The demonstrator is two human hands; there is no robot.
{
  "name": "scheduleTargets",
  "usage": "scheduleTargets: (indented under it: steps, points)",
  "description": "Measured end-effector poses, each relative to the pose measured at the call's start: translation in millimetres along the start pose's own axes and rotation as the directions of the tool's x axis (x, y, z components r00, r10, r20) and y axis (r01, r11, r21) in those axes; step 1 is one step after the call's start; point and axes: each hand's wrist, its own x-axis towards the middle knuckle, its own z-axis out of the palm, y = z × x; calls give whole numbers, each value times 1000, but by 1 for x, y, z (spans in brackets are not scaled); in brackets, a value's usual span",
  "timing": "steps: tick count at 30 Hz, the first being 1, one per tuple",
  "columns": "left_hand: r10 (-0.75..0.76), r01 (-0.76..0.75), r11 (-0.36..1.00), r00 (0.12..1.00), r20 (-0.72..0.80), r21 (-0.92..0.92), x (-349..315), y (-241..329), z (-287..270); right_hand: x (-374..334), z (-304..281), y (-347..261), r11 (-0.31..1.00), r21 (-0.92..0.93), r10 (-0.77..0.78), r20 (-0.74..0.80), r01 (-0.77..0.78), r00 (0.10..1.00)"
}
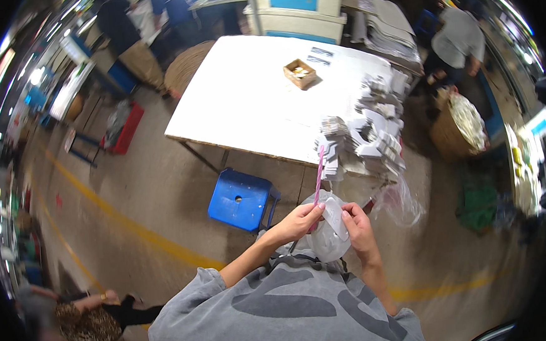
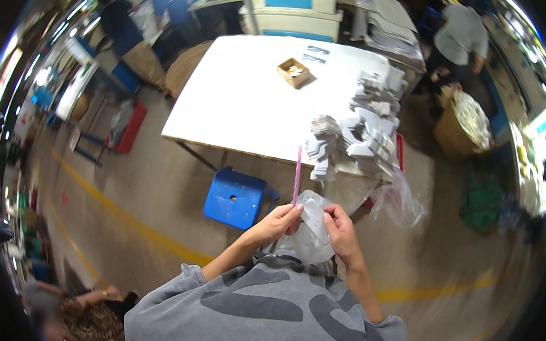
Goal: The person retrieves a plastic bag from a red basket, opens it, and places stacks of small white folded items into the bag. They then seal the bag and place it on a table.
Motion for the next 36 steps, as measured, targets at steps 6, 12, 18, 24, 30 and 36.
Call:
scheduleTargets:
  steps: [6,12,18,24,30,36]
  points:
    - [86,-130,990,876,-474,-61,-16,20,-20,116,-39,2,957,-285,-55,13,57,998]
    - [192,-571,666,753,-629,-480,-17,78,-70,215,-38,39,382,-920,-44,-111,-86,993]
    - [427,-722,601,653,-625,-344,-2,151,-148,249,-6,77,342,-893,-174,-366,-292,914]
    - [531,-788,576,563,-634,-217,36,212,-216,252,-4,96,492,-855,-404,-394,-167,826]
    - [409,-656,719,667,-623,-231,104,236,-215,253,-16,87,741,-656,-274,-491,-144,827]
    - [453,-573,806,759,-468,-148,133,263,-220,247,-36,90,988,-101,-147,-390,117,909]
